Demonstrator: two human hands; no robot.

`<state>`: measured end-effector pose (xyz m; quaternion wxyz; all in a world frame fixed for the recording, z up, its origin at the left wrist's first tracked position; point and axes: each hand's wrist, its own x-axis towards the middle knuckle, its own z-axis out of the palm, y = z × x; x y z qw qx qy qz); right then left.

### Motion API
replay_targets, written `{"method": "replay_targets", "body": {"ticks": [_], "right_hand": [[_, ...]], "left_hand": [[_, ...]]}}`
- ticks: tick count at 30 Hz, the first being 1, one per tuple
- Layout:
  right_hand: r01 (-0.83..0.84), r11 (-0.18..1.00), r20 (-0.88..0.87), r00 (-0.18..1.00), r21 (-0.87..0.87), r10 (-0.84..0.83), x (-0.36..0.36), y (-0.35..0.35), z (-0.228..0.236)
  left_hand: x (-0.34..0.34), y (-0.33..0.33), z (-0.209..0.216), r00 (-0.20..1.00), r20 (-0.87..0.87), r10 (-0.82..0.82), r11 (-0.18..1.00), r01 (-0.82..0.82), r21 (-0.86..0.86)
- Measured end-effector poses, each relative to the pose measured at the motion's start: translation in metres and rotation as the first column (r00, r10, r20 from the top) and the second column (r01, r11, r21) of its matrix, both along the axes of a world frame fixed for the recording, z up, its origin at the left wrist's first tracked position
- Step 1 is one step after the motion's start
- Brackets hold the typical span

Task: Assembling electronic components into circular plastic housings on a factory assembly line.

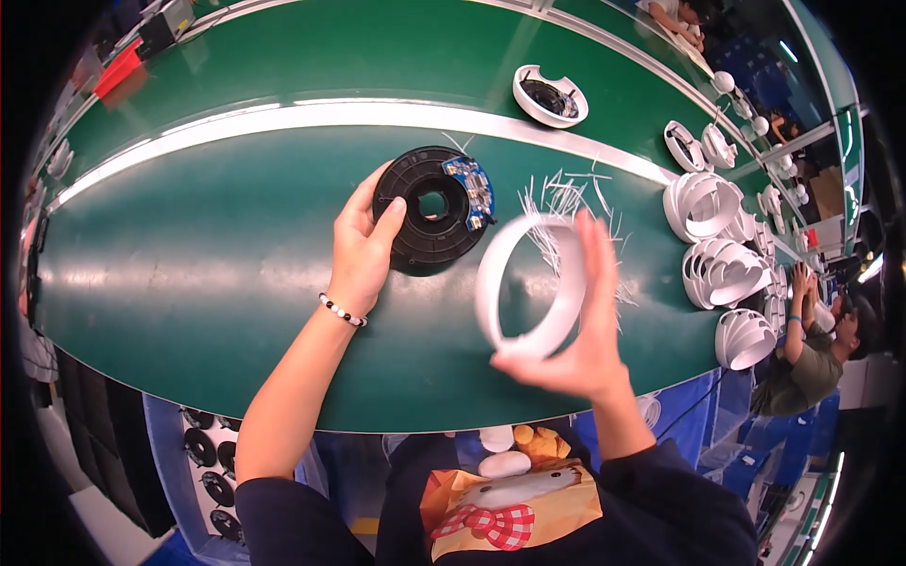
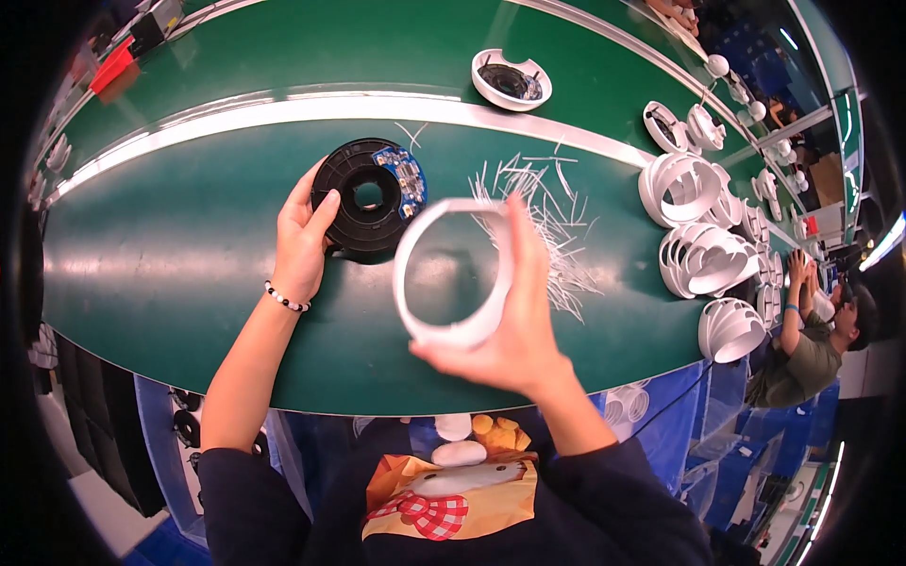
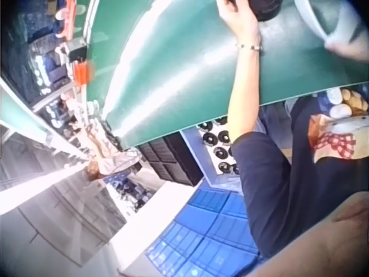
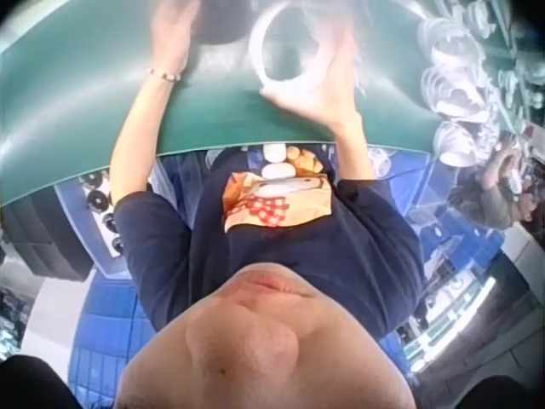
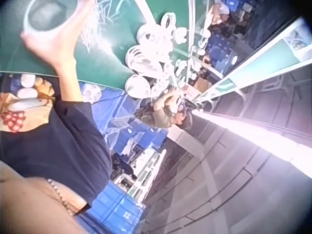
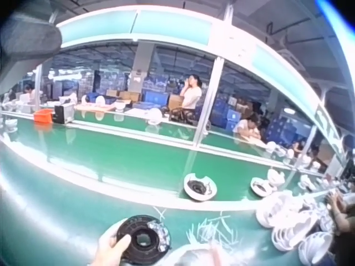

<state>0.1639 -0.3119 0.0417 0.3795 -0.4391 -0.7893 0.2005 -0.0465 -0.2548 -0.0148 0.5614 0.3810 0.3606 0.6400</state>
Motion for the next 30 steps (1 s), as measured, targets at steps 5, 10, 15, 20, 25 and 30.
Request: {"method": "replay_targets", "body": {"ticks": [5, 10, 15, 20, 25, 30], "right_hand": [[0.026, 1.0, -0.091, 0.996, 0.015, -0.024, -0.026, 0.042, -0.012], [-0.035, 0.999, -0.125, 0.991, 0.015, 0.036, -0.034, 0.05, -0.023], [-0.17, 0.984, -0.088, 0.981, 0.042, 0.174, -0.048, 0.051, -0.02], [-0.246, 0.964, -0.141, 0.963, -0.105, 0.23, -0.043, 0.055, -0.02], [-0.248, 0.968, 0.029, 0.969, 0.038, 0.247, -0.055, 0.042, -0.017], [-0.312, 0.949, 0.031, 0.95, 0.035, 0.311, -0.051, 0.049, -0.017]], "left_hand": [[0.016, -0.009, -0.003, 0.983, -0.153, -0.1, 0.989, 0.115, 0.091], [0.011, -0.017, 0.027, 0.65, 0.662, -0.373, 0.887, 0.459, 0.048], [0.0, -0.018, 0.017, 0.589, 0.751, -0.3, 0.825, 0.556, -0.106], [-0.001, -0.015, 0.017, 0.65, 0.726, -0.225, 0.814, 0.535, -0.227], [0.003, -0.018, 0.009, 0.694, 0.685, -0.223, 0.871, 0.457, -0.179], [0.006, -0.019, 0.023, 0.681, 0.696, -0.228, 0.832, 0.507, -0.223]]}}
